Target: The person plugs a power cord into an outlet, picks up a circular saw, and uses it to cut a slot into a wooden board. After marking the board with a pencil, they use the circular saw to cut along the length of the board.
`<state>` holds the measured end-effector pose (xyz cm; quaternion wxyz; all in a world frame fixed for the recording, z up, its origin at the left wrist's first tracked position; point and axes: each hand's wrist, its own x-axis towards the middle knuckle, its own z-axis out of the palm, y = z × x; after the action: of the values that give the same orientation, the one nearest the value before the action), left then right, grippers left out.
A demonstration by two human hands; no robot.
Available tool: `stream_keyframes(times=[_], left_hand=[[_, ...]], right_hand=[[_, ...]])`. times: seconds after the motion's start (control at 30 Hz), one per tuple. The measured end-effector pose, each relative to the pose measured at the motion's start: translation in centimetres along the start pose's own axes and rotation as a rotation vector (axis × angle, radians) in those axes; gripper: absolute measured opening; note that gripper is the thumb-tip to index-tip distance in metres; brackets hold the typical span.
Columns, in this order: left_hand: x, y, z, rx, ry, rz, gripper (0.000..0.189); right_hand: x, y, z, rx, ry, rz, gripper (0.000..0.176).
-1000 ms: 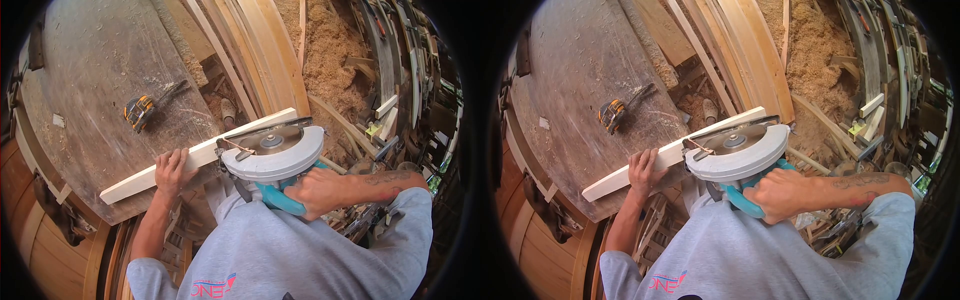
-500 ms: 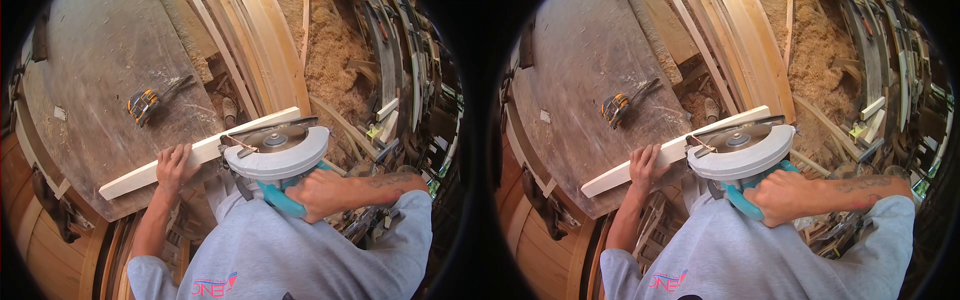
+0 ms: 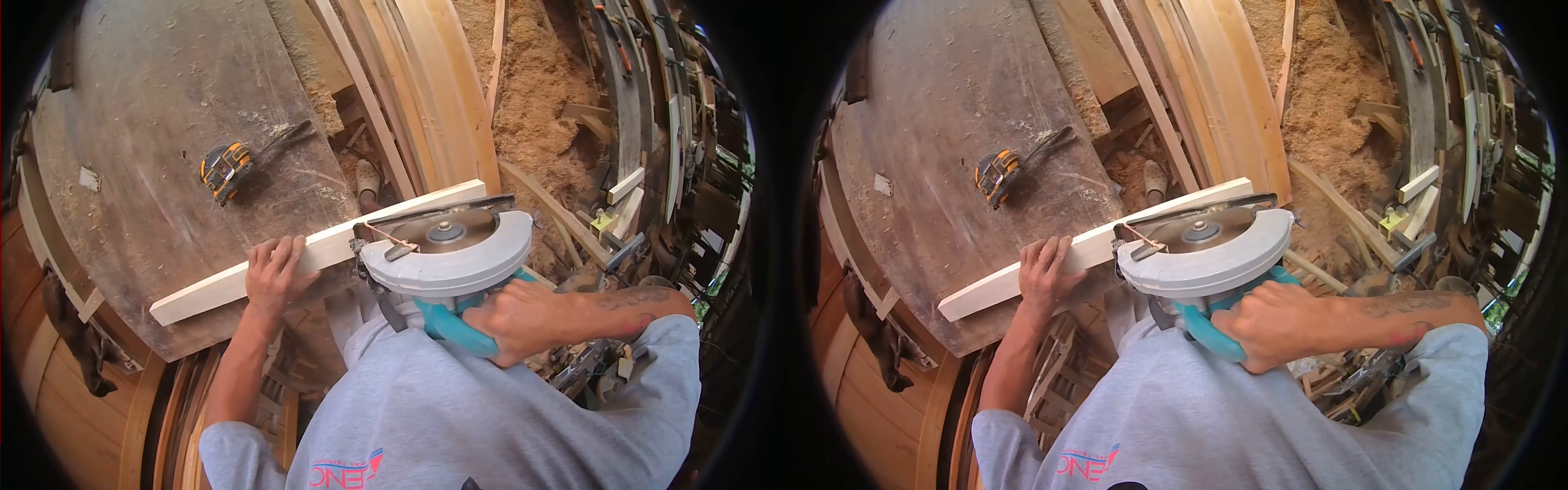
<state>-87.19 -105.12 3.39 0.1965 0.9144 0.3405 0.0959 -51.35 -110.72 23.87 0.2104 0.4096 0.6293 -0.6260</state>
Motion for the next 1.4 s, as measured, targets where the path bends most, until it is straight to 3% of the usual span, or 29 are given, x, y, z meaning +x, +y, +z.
stream_keyframes(times=[1.4], left_hand=[[0.4,0.1,-0.4,0.003,0.007,0.021,0.079]], right_hand=[[0.1,0.4,0.1,-0.041,0.046,-0.053,0.021]])
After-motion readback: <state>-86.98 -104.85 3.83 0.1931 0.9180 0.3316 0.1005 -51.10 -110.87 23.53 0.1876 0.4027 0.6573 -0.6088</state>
